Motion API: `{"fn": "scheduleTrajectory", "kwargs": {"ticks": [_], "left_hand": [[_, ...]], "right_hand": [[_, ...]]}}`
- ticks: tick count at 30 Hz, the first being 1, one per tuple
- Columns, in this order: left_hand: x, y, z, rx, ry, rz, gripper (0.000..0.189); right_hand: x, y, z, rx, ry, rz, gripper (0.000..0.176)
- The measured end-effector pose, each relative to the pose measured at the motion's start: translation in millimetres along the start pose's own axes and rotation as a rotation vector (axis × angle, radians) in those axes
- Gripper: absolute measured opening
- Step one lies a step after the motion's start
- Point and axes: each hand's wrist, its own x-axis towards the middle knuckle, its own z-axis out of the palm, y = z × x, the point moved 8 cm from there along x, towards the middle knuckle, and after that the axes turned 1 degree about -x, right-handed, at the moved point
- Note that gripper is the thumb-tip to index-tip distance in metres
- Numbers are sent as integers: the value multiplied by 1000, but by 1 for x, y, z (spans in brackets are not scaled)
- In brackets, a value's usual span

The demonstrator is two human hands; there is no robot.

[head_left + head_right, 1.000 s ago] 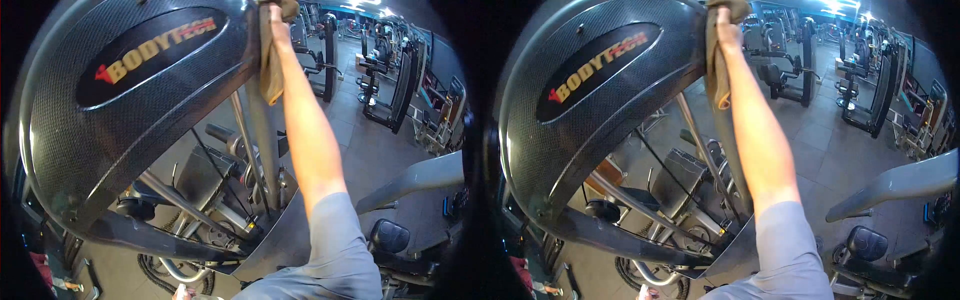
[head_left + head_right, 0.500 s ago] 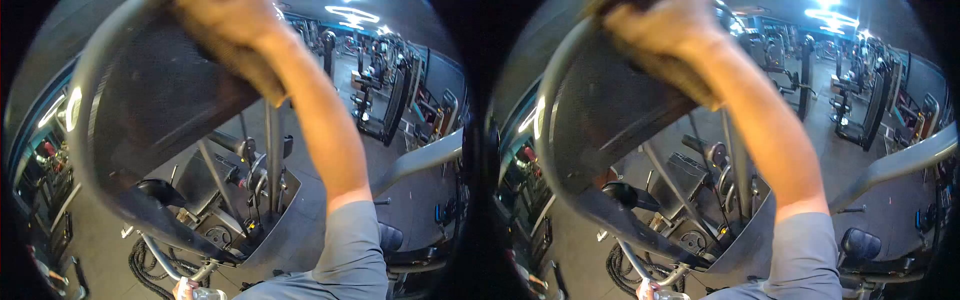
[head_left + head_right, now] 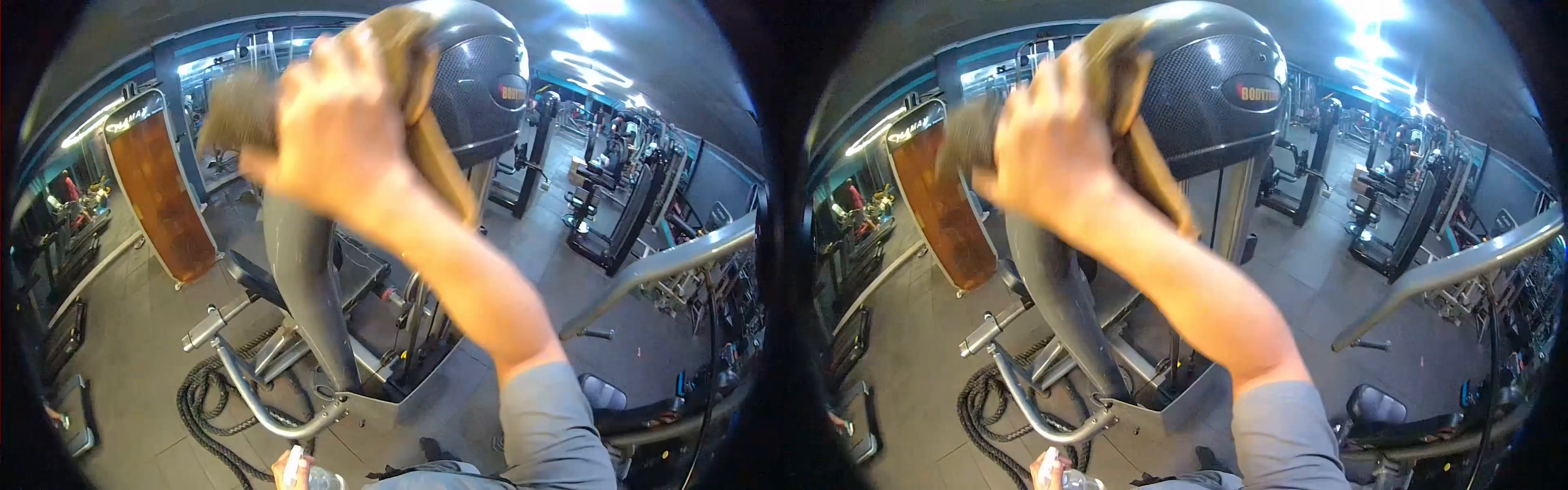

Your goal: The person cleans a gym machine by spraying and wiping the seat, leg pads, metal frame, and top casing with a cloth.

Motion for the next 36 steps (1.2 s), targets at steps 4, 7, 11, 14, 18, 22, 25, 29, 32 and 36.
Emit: {"fn": "scheduleTrajectory", "kwargs": {"ticks": [4, 7, 11, 14, 18, 22, 25, 29, 32, 36], "left_hand": [[-7, 10, 2, 78, -110, 169, 29], [-23, -1, -4, 55, -105, 131, 30], [-50, -17, -17, 25, -80, 101, 32], [-69, -23, -29, -79, 30, -59, 33], [-83, -27, -41, -52, 70, -47, 32], [-80, -26, -39, -19, 14, -68, 31], [-74, -22, -30, 16, -65, 42, 26], [-62, -15, -18, 57, -93, 162, 27], [-64, -12, -17, 39, -80, 144, 24], [-78, -23, -29, 29, -6, 88, 21]], "right_hand": [[-86, -63, 25, 154, 385, -177, 57], [-95, -40, 23, 49, 391, -259, 52], [-51, 54, -20, 296, 541, -130, 75], [-9, 154, -23, 345, 476, 387, 61], [19, 217, -17, 62, 178, 772, 90], [-6, 88, -29, 353, 450, 574, 40], [-54, -19, 0, 182, 389, 57, 65], [-147, -125, 80, 78, 107, -413, 51], [-160, -128, 79, 21, 75, -683, 51], [-41, -50, 2, -51, 324, -421, 38]]}}
